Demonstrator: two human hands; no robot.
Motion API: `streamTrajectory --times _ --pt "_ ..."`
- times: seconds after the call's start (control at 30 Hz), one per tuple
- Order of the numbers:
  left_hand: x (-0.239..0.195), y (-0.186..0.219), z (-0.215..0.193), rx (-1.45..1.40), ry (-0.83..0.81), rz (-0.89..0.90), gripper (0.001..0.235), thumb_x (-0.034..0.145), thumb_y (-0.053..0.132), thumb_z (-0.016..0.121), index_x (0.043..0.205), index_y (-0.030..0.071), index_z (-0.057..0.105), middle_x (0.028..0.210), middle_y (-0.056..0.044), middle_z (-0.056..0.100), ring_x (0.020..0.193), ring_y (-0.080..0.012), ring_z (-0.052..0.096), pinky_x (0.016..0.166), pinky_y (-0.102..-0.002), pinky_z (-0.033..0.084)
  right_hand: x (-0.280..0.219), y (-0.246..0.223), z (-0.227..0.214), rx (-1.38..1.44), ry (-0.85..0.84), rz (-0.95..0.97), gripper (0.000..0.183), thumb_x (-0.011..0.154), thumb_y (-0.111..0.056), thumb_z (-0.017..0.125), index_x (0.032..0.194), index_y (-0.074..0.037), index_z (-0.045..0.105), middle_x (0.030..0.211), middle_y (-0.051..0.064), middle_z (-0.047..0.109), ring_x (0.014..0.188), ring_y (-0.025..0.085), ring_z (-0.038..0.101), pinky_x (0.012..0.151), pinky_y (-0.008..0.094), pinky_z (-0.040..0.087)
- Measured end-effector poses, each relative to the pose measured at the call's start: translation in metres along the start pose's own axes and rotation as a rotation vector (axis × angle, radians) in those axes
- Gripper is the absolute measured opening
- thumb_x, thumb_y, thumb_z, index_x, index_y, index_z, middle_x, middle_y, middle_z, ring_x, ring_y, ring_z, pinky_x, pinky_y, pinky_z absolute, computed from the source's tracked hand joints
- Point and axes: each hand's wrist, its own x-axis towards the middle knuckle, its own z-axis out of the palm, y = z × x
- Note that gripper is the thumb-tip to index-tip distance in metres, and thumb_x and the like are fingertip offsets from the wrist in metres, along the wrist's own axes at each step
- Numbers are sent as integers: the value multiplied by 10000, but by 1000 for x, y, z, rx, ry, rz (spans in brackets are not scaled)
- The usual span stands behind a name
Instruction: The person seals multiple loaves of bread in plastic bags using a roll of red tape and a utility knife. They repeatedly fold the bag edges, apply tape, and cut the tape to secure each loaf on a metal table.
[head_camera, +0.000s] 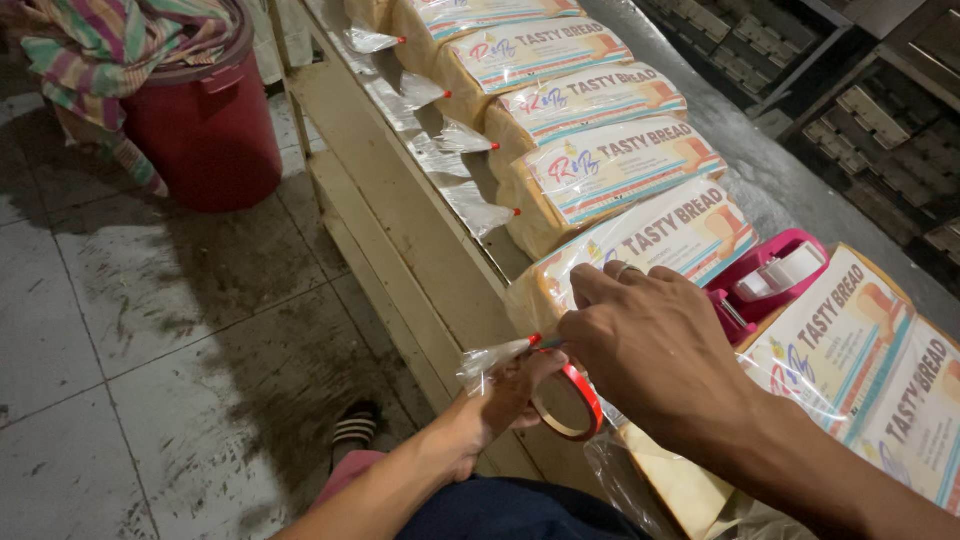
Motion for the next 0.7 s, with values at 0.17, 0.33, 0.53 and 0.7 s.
streamTrajectory --times 0.17,0.33,0.53,0.7 --pt "8 -8 -3 -75 -3 -37 508 854 526 635 1262 225 675 1228 56 687 1125 -79 640 944 -381 572 3 -7 3 -22 -17 25 74 695 -191 709 737 -139 740 905 73 636 898 294 662 701 463 501" --pt "14 -22 -6 -133 -109 -59 577 839 507 651 1346 236 594 1302 21 674 1139 -136 686 954 -357 599 9 -14 12 -85 -57 60 173 624 -174 727 786 -127 767 961 81 660 919 296 675 736 461 524" --pt "-14 8 6 212 -201 -186 633 864 584 623 1287 113 620 1051 -21 602 910 -127 629 765 -319 588 6 -5 10 -1 -69 166 189 720 -174 709 875 -216 810 1006 69 696 914 306 692 751 479 541" --pt "-56 62 23 193 -219 86 618 821 545 646 1232 83 641 983 -17 657 848 -103 606 689 -269 498 -17 51 -15 579 -184 676 183 950 -155 726 1083 -230 827 911 83 788 810 224 800 749 377 606"
